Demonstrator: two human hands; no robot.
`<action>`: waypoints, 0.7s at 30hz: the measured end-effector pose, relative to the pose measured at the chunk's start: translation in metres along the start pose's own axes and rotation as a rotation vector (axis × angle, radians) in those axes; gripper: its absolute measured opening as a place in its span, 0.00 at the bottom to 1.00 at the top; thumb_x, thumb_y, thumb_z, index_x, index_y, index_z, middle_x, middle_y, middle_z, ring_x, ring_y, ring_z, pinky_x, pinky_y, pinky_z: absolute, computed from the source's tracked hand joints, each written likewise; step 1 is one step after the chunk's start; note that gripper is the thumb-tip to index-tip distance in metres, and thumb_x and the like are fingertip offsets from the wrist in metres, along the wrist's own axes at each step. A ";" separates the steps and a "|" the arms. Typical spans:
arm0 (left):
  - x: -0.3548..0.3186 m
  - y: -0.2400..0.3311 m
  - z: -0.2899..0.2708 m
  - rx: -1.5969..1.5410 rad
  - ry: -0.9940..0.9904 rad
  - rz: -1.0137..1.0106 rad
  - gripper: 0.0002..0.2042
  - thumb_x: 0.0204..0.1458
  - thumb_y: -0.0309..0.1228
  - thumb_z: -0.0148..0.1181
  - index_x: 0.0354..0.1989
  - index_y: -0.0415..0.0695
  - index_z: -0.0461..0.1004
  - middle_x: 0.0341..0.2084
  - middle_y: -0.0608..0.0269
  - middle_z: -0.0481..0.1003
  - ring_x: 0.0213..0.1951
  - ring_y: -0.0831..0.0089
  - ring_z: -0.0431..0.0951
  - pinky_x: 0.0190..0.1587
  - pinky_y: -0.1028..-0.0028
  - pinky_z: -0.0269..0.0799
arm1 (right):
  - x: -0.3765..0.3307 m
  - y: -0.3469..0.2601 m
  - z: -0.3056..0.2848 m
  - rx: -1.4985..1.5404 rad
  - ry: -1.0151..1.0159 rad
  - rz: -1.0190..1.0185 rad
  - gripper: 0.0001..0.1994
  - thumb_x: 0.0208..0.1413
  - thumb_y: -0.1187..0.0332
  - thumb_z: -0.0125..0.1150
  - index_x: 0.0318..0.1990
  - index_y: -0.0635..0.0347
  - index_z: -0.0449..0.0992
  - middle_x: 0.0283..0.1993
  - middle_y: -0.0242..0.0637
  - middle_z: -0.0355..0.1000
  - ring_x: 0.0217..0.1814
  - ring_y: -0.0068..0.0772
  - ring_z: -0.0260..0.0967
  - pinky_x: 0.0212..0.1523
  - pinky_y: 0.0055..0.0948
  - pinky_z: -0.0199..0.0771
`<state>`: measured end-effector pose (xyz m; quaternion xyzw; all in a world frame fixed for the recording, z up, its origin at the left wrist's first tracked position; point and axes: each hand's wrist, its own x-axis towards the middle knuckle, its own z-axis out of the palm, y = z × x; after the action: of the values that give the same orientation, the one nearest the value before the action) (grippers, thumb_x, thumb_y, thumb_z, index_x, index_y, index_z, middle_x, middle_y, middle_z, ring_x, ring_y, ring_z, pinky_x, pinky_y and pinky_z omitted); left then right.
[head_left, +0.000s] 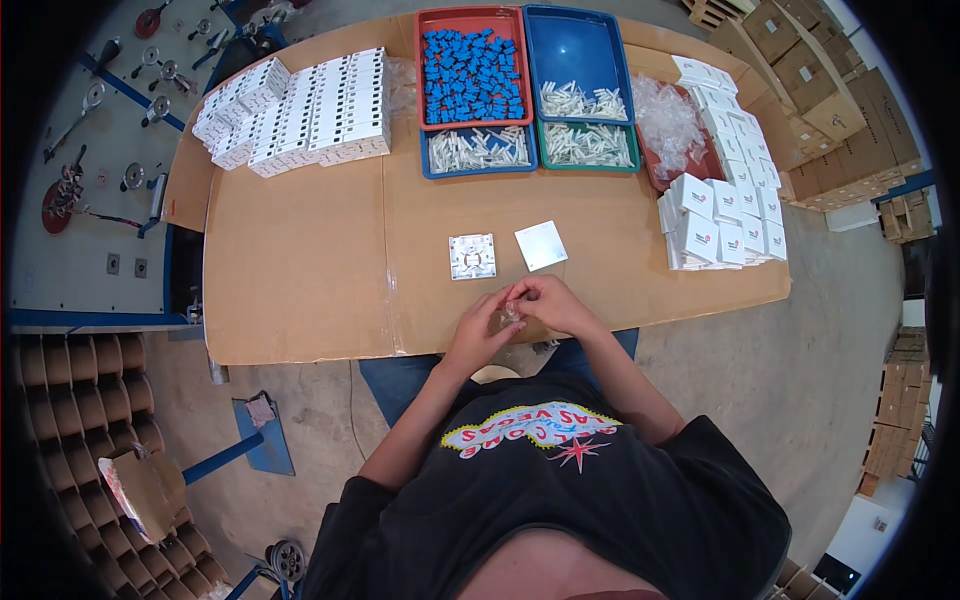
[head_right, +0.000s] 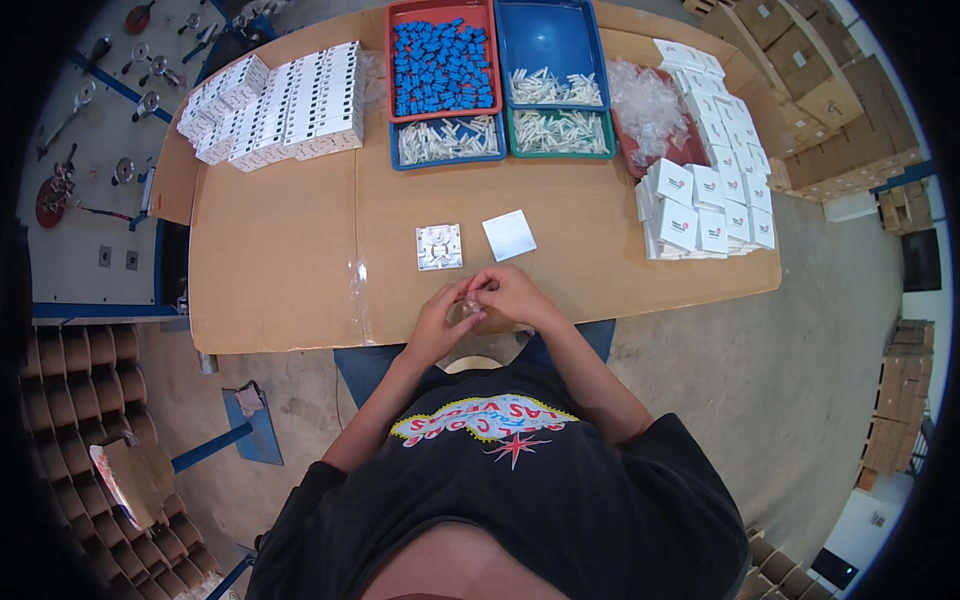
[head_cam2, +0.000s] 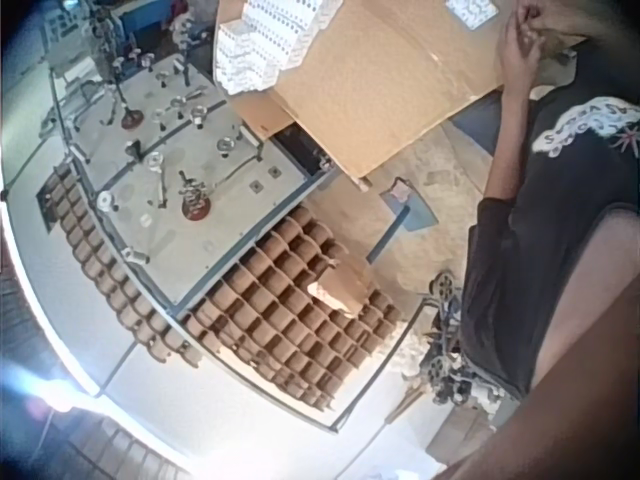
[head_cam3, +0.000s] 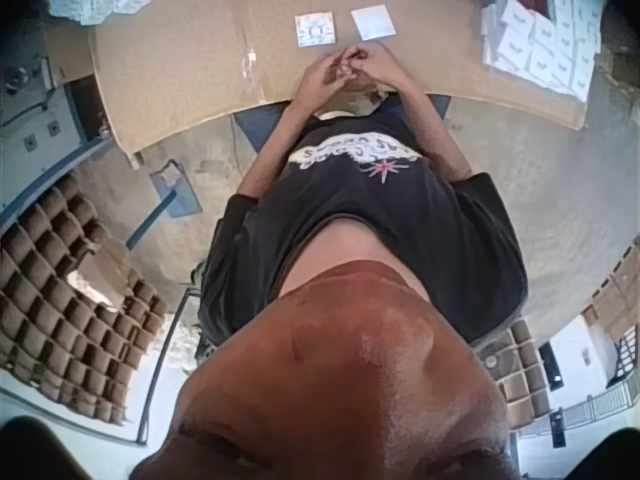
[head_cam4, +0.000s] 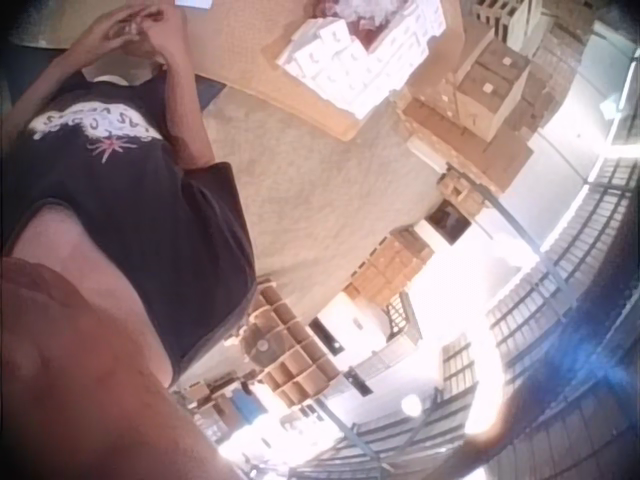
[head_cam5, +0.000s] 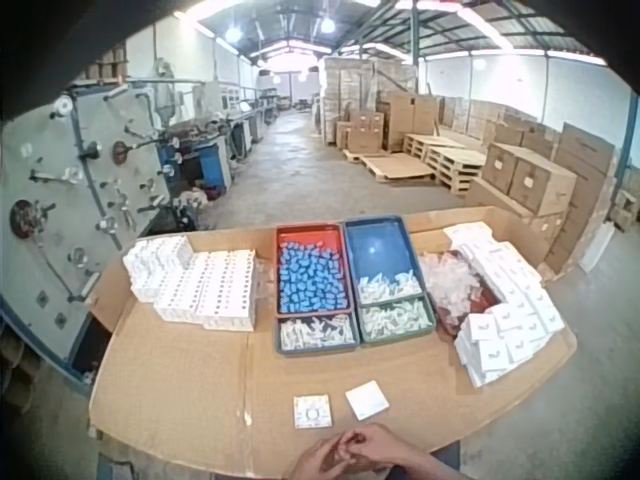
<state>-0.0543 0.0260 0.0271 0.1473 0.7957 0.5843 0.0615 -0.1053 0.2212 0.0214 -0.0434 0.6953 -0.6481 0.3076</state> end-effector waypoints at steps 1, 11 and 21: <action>0.000 -0.004 0.001 -0.038 0.026 -0.016 0.28 0.53 0.29 0.70 0.63 0.39 0.69 0.49 0.53 0.77 0.51 0.63 0.79 0.55 0.69 0.74 | 0.002 -0.001 -0.001 0.024 -0.029 -0.008 0.05 0.59 0.77 0.62 0.40 0.68 0.79 0.38 0.37 0.80 0.41 0.24 0.77 0.43 0.25 0.78; -0.010 -0.026 0.014 -0.523 0.181 -0.324 0.14 0.62 0.28 0.63 0.54 0.39 0.75 0.39 0.68 0.77 0.41 0.83 0.76 0.46 0.79 0.74 | 0.090 -0.020 -0.104 -0.485 0.403 -0.290 0.07 0.55 0.70 0.63 0.38 0.61 0.83 0.34 0.38 0.80 0.36 0.32 0.79 0.38 0.34 0.77; -0.019 -0.023 0.006 -0.302 0.294 -0.257 0.12 0.59 0.33 0.67 0.45 0.40 0.74 0.31 0.70 0.74 0.33 0.84 0.70 0.37 0.80 0.69 | 0.178 -0.038 -0.178 -0.974 0.832 0.004 0.12 0.52 0.61 0.65 0.35 0.60 0.84 0.38 0.53 0.80 0.44 0.53 0.79 0.45 0.46 0.78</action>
<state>-0.0387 0.0200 0.0024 -0.0525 0.7121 0.6989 0.0402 -0.3478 0.2895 -0.0142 0.0780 0.9715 -0.2199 -0.0418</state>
